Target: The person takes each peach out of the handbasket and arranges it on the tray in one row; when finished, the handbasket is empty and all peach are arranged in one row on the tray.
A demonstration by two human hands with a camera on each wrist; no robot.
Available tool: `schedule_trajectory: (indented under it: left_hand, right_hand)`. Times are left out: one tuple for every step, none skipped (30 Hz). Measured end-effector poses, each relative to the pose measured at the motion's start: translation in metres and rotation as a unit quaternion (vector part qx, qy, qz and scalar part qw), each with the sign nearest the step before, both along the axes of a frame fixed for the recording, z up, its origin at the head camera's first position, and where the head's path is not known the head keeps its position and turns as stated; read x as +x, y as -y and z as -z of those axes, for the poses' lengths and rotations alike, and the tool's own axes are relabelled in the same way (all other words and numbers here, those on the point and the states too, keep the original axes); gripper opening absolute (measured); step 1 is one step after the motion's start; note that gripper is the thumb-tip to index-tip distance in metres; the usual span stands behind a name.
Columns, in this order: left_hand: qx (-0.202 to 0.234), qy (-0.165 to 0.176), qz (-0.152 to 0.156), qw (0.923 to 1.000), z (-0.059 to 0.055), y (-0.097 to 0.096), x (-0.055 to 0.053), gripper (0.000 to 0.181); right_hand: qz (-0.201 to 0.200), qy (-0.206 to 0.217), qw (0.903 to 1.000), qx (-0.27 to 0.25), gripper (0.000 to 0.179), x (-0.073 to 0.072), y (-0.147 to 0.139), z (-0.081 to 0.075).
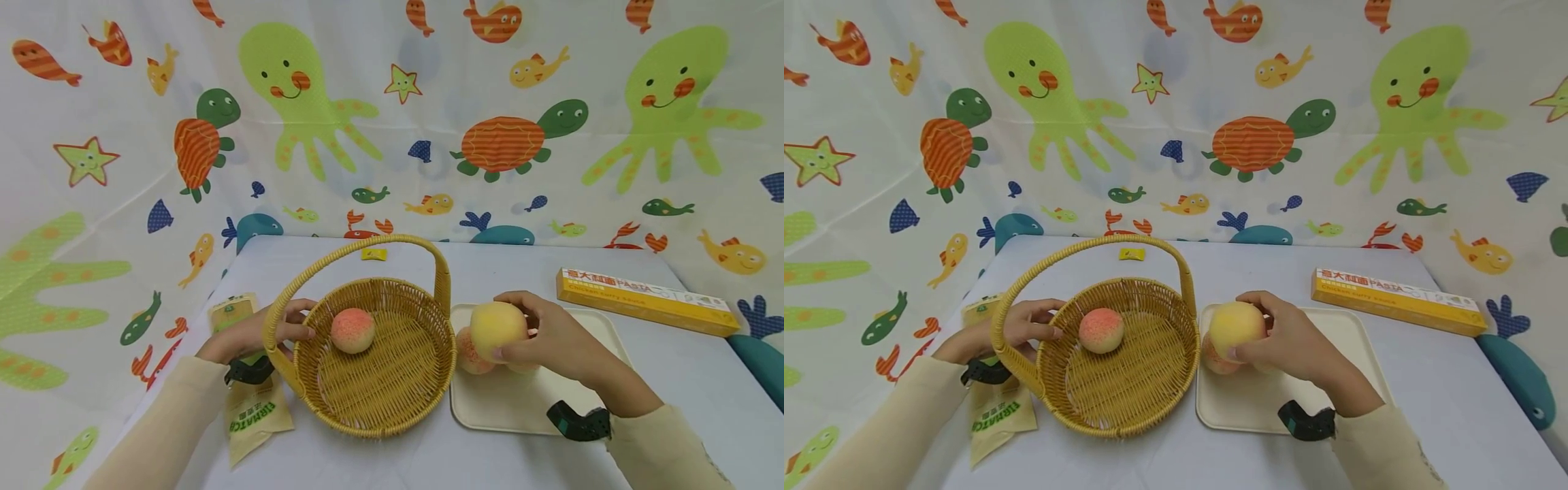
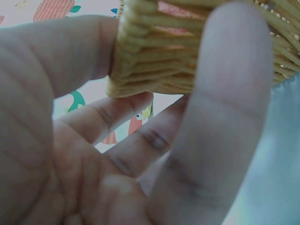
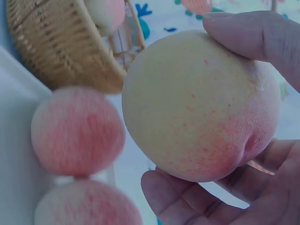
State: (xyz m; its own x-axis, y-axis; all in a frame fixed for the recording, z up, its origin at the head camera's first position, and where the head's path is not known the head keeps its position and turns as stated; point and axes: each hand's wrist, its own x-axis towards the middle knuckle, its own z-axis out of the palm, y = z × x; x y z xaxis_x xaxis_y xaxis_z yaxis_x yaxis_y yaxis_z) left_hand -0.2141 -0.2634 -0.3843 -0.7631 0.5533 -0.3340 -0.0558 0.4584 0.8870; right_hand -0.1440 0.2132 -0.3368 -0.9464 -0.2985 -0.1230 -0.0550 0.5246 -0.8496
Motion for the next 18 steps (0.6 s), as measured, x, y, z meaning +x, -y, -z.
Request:
schedule_trajectory:
  left_hand:
    - [0.001, 0.001, 0.0, 1.0, 0.0, 0.0, 0.0, 0.062]
    - [0.002, 0.001, 0.0, 1.0, 0.001, 0.0, -0.001, 0.062]
    - [0.003, 0.002, 0.0, 1.0, 0.001, 0.0, -0.001, 0.063]
    - [0.003, 0.002, -0.001, 1.0, 0.001, 0.0, -0.001, 0.063]
    - [0.003, 0.002, -0.001, 1.0, 0.001, 0.001, -0.001, 0.063]
    - [0.004, 0.002, -0.001, 1.0, 0.002, 0.001, -0.001, 0.063]
    - [0.006, 0.003, -0.001, 1.0, 0.002, 0.001, -0.002, 0.063]
    - [0.007, 0.003, -0.001, 1.0, 0.002, 0.002, -0.002, 0.063]
    - [0.008, 0.004, -0.001, 1.0, 0.002, 0.002, -0.002, 0.063]
    - [0.009, 0.004, 0.0, 0.9999, 0.002, 0.002, -0.002, 0.063]
    - [0.01, 0.005, 0.001, 0.9999, 0.003, 0.002, -0.002, 0.063]
    - [0.012, 0.006, 0.001, 0.9999, 0.003, 0.002, -0.002, 0.063]
    - [0.012, 0.006, 0.003, 0.9999, 0.003, 0.002, -0.002, 0.063]
    - [0.013, 0.005, 0.003, 0.9999, 0.003, 0.002, -0.002, 0.064]
    - [0.014, 0.006, 0.004, 0.9999, 0.002, 0.002, -0.002, 0.063]
    - [0.014, 0.005, 0.004, 0.9999, 0.002, 0.002, -0.002, 0.063]
    - [0.014, 0.005, 0.005, 0.9999, 0.002, 0.002, -0.002, 0.063]
    - [0.014, 0.005, 0.005, 0.9999, 0.002, 0.002, -0.002, 0.063]
  right_hand:
    - [0.005, -0.001, 1.0, 0.002, 0.072, 0.0, -0.004, 0.0]
    - [0.009, -0.003, 0.9999, 0.005, 0.072, 0.0, -0.007, 0.0]
    - [0.014, -0.006, 0.9998, 0.009, 0.073, 0.0, -0.011, 0.0]
    - [0.018, -0.011, 0.9997, 0.014, 0.073, 0.0, -0.014, 0.0]
    - [0.022, -0.015, 0.9995, 0.019, 0.073, 0.0, -0.017, 0.001]
    - [0.024, -0.02, 0.9992, 0.023, 0.074, 0.0, -0.02, 0.001]
    - [0.027, -0.024, 0.999, 0.028, 0.074, 0.0, -0.023, 0.001]
    - [0.03, -0.027, 0.9986, 0.033, 0.075, 0.0, -0.026, 0.002]
    - [0.032, -0.029, 0.9983, 0.039, 0.075, 0.001, -0.03, 0.002]
    - [0.035, -0.031, 0.9979, 0.046, 0.075, 0.001, -0.033, 0.003]
    - [0.037, -0.033, 0.9975, 0.051, 0.075, 0.001, -0.036, 0.004]
    - [0.04, -0.034, 0.997, 0.057, 0.075, 0.001, -0.04, 0.004]
    - [0.042, -0.036, 0.9965, 0.062, 0.075, 0.002, -0.043, 0.005]
    - [0.047, -0.038, 0.9958, 0.069, 0.075, 0.002, -0.047, 0.006]
    - [0.049, -0.039, 0.9953, 0.074, 0.076, 0.003, -0.051, 0.007]
    - [0.054, -0.039, 0.9947, 0.079, 0.076, 0.003, -0.054, 0.008]
    - [0.056, -0.039, 0.9944, 0.081, 0.077, 0.003, -0.058, 0.009]
    - [0.059, -0.037, 0.994, 0.084, 0.077, 0.004, -0.061, 0.011]
